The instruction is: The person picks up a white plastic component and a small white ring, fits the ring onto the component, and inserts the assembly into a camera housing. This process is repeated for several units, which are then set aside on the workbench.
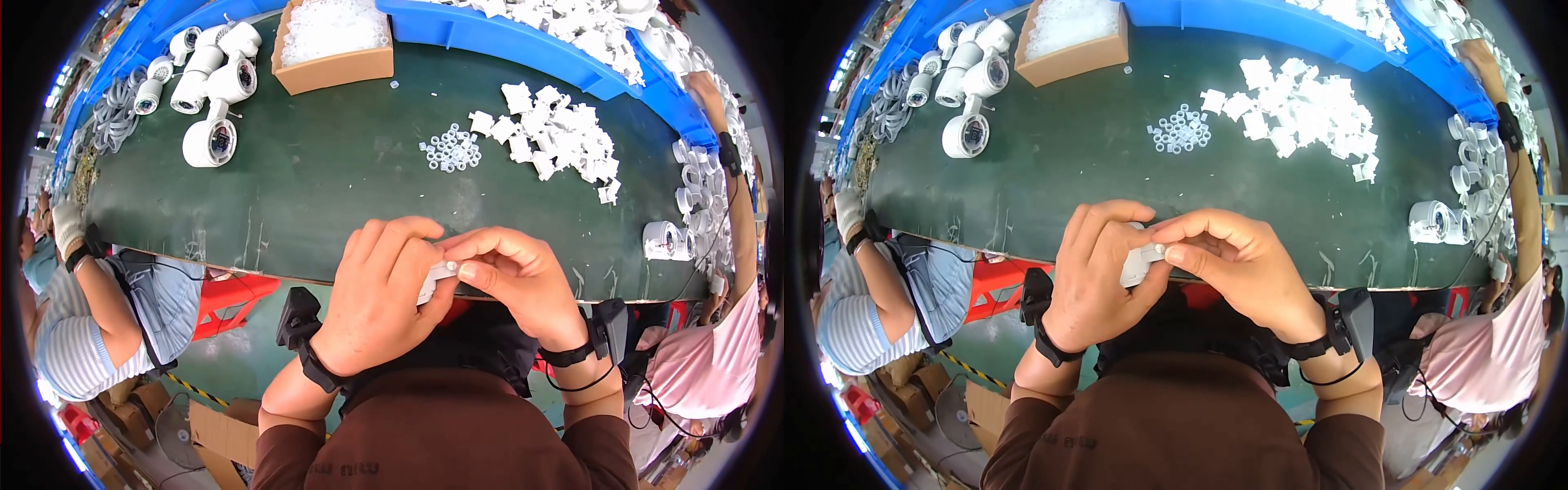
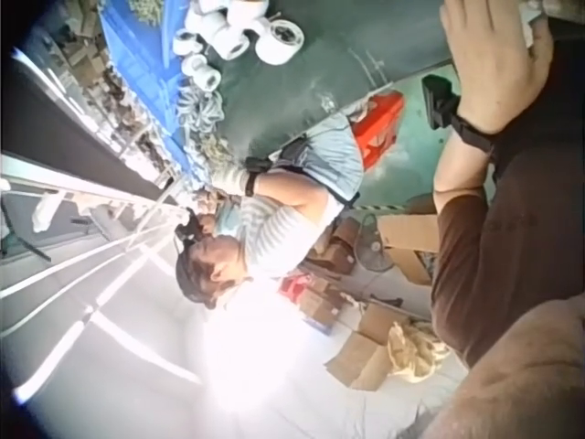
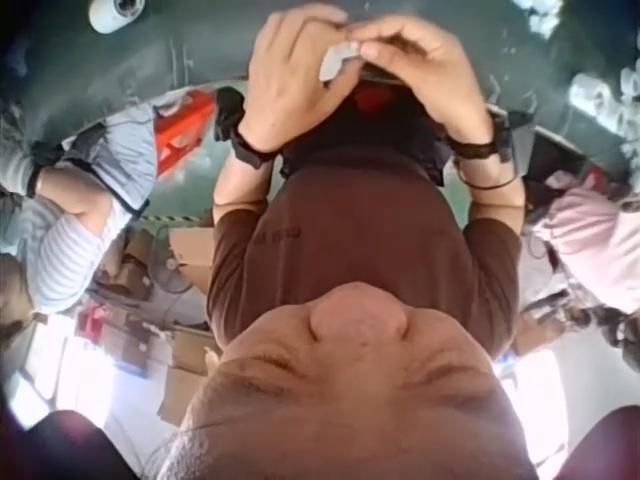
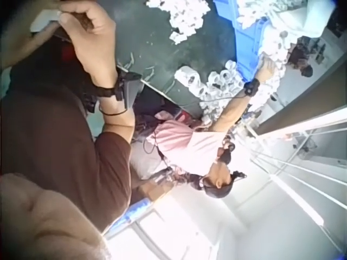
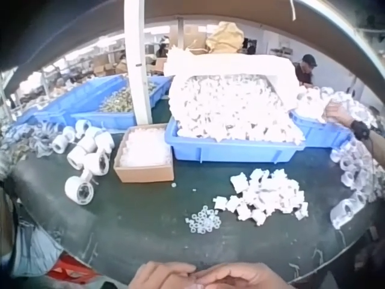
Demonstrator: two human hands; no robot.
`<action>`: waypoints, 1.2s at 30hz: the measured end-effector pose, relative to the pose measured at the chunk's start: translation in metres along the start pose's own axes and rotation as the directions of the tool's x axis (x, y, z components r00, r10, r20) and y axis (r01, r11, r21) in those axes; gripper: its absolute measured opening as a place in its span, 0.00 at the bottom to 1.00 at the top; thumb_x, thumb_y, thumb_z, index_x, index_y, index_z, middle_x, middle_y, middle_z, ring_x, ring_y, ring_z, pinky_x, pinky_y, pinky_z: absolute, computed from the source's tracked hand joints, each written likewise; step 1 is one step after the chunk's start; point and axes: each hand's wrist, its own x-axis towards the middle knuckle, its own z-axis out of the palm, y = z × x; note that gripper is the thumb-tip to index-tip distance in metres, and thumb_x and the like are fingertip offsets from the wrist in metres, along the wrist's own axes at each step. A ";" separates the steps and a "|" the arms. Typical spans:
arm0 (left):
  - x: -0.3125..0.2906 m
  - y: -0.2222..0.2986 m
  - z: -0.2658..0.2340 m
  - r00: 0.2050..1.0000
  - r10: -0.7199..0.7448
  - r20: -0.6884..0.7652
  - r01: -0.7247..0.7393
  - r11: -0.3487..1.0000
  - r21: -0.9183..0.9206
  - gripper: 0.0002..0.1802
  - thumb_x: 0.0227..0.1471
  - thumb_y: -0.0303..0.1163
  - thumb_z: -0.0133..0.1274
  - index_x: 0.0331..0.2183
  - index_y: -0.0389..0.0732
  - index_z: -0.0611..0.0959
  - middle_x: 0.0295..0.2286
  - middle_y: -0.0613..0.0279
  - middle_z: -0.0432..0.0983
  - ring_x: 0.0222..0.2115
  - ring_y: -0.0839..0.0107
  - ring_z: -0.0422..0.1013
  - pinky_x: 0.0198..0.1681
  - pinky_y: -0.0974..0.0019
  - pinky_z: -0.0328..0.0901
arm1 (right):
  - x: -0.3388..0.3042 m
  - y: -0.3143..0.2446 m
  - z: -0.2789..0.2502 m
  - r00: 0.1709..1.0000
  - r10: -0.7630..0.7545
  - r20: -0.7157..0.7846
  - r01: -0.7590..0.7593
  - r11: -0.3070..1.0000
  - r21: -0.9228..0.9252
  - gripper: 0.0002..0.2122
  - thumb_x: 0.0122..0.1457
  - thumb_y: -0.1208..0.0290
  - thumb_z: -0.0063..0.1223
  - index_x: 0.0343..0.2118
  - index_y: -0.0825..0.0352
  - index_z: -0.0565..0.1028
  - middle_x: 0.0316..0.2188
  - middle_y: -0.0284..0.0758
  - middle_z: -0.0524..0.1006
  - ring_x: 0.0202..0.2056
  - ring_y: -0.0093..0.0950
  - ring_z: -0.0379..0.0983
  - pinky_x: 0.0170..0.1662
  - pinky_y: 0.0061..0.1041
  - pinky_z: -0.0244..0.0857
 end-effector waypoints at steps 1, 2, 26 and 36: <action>0.000 0.001 0.000 1.000 0.009 -0.002 -0.009 1.000 0.000 0.19 0.39 0.23 0.66 0.35 0.40 0.77 0.41 0.57 0.76 0.36 0.55 0.71 0.39 0.56 0.66 | 0.001 -0.001 -0.001 1.000 0.012 0.006 -0.012 1.000 -0.005 0.06 0.63 0.83 0.56 0.42 0.72 0.79 0.46 0.39 0.79 0.48 0.27 0.76 0.53 0.27 0.72; 0.001 0.001 0.000 1.000 0.019 -0.004 -0.019 1.000 0.000 0.18 0.39 0.24 0.66 0.33 0.39 0.76 0.41 0.57 0.75 0.36 0.56 0.71 0.38 0.57 0.64 | 0.001 -0.001 -0.002 1.000 0.023 0.012 -0.023 1.000 -0.010 0.05 0.63 0.83 0.57 0.41 0.72 0.79 0.44 0.39 0.80 0.47 0.26 0.76 0.53 0.26 0.72; -0.003 -0.003 -0.001 0.998 0.055 -0.021 -0.055 0.998 -0.013 0.17 0.38 0.25 0.69 0.33 0.46 0.81 0.35 0.64 0.78 0.36 0.58 0.73 0.41 0.57 0.66 | -0.002 0.032 0.018 0.964 -0.257 -0.072 0.224 0.924 -0.310 0.07 0.71 0.78 0.44 0.47 0.70 0.73 0.39 0.30 0.77 0.40 0.13 0.71 0.44 0.16 0.67; -0.011 -0.045 -0.049 0.906 -0.111 -0.409 0.339 0.769 0.542 0.41 0.53 0.44 0.65 0.63 0.43 0.70 0.65 0.46 0.55 0.62 0.47 0.52 0.63 0.48 0.50 | -0.063 -0.027 -0.132 0.421 -0.896 -0.142 -0.430 -0.060 -0.901 0.26 0.58 0.62 0.65 0.57 0.65 0.70 0.53 0.43 0.74 0.56 0.42 0.67 0.60 0.43 0.56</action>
